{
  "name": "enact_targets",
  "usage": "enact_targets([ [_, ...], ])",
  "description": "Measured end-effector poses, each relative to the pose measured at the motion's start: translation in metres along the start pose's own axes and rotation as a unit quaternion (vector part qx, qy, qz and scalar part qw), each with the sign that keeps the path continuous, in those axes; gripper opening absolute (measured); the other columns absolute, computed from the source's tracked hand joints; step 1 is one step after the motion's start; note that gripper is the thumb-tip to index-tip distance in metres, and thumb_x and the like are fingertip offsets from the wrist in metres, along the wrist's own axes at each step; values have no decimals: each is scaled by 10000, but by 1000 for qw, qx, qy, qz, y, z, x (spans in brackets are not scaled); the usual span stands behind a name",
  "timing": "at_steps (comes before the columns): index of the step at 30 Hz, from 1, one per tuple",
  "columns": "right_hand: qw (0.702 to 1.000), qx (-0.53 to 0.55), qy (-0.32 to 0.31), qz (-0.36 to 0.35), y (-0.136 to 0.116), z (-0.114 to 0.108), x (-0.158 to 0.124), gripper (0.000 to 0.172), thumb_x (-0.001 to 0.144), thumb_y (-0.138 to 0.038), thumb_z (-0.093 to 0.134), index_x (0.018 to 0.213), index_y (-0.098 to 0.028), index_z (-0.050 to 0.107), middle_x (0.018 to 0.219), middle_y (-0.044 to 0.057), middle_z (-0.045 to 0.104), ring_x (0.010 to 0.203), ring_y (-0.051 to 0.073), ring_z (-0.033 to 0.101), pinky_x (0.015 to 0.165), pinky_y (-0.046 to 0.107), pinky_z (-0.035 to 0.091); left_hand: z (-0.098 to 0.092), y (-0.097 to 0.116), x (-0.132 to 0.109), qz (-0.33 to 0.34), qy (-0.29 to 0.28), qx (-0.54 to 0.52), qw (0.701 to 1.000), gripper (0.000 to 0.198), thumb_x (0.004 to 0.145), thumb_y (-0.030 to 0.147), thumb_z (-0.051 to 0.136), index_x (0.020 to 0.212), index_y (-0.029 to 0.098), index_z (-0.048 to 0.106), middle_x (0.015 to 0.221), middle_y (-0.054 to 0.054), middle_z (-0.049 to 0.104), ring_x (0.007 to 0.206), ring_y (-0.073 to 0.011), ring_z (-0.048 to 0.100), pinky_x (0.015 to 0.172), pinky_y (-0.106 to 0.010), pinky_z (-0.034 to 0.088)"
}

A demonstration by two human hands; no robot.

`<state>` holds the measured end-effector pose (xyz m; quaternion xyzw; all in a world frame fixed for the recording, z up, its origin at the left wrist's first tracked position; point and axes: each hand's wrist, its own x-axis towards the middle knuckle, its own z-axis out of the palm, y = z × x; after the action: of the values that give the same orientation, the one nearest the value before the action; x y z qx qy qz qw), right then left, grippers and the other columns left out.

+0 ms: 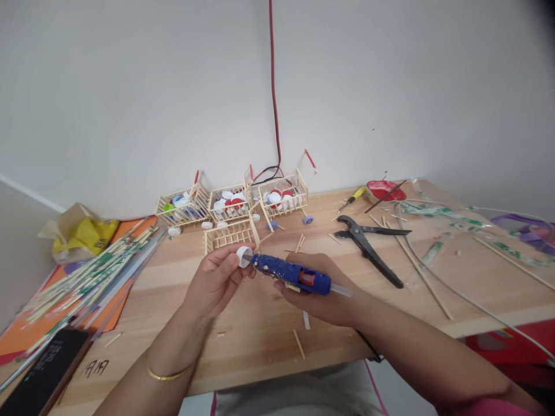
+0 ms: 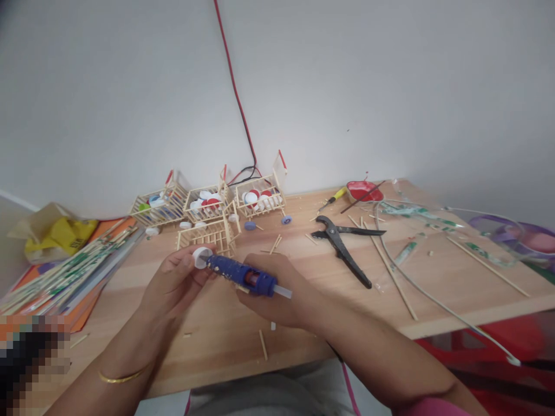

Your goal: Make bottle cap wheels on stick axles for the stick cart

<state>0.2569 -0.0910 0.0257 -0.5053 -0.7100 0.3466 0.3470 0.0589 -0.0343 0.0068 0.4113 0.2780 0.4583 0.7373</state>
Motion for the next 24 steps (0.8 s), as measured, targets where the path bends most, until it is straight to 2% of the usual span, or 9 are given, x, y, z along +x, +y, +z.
enact_targets([
  [8, 999, 27, 4, 37, -4, 1, 0, 103, 741, -198, 595, 677, -174, 519, 604, -58, 511, 539, 65, 453, 504, 180, 350, 1, 0, 0, 24, -2, 5, 1000, 284, 674, 312, 787, 908, 156, 746, 787, -45, 702, 626, -91, 584, 625, -207, 497],
  [14, 988, 113, -34, 101, 0, 4, 3, 120, 724, -229, 630, 707, -177, 522, 630, -54, 515, 562, 71, 454, 511, 185, 372, 0, -1, 0, 34, 10, 10, 999, 241, 701, 301, 767, 907, 176, 748, 795, -45, 700, 643, -94, 590, 633, -204, 507],
  [17, 975, 159, -70, 136, 7, 3, 4, 218, 671, -295, 715, 715, -170, 543, 648, -43, 524, 580, 77, 459, 525, 193, 380, 2, 0, 1, 33, 21, 9, 999, 239, 697, 296, 770, 897, 166, 748, 798, -48, 695, 639, -92, 582, 622, -202, 507],
  [20, 959, 207, -114, 157, 15, -1, 6, 413, 528, -414, 826, 737, -159, 577, 657, -34, 522, 584, 80, 435, 508, 197, 345, 3, 0, 2, 34, 27, 7, 999, 242, 693, 285, 772, 893, 152, 744, 798, -45, 690, 640, -90, 576, 614, -199, 504],
  [22, 944, 263, -135, 146, 19, -4, 8, 502, 481, -490, 839, 761, -153, 593, 666, -27, 525, 580, 77, 422, 501, 199, 323, 3, 0, 3, 34, 30, 5, 999, 250, 695, 284, 769, 897, 141, 739, 788, -42, 684, 640, -91, 574, 610, -200, 501],
  [24, 925, 330, -145, 119, 22, -4, 9, 547, 495, -567, 811, 771, -147, 597, 677, -21, 528, 561, 66, 406, 496, 200, 307, 3, 1, 3, 32, 34, 2, 999, 269, 691, 291, 770, 902, 129, 733, 783, -42, 679, 642, -95, 571, 605, -207, 497],
])
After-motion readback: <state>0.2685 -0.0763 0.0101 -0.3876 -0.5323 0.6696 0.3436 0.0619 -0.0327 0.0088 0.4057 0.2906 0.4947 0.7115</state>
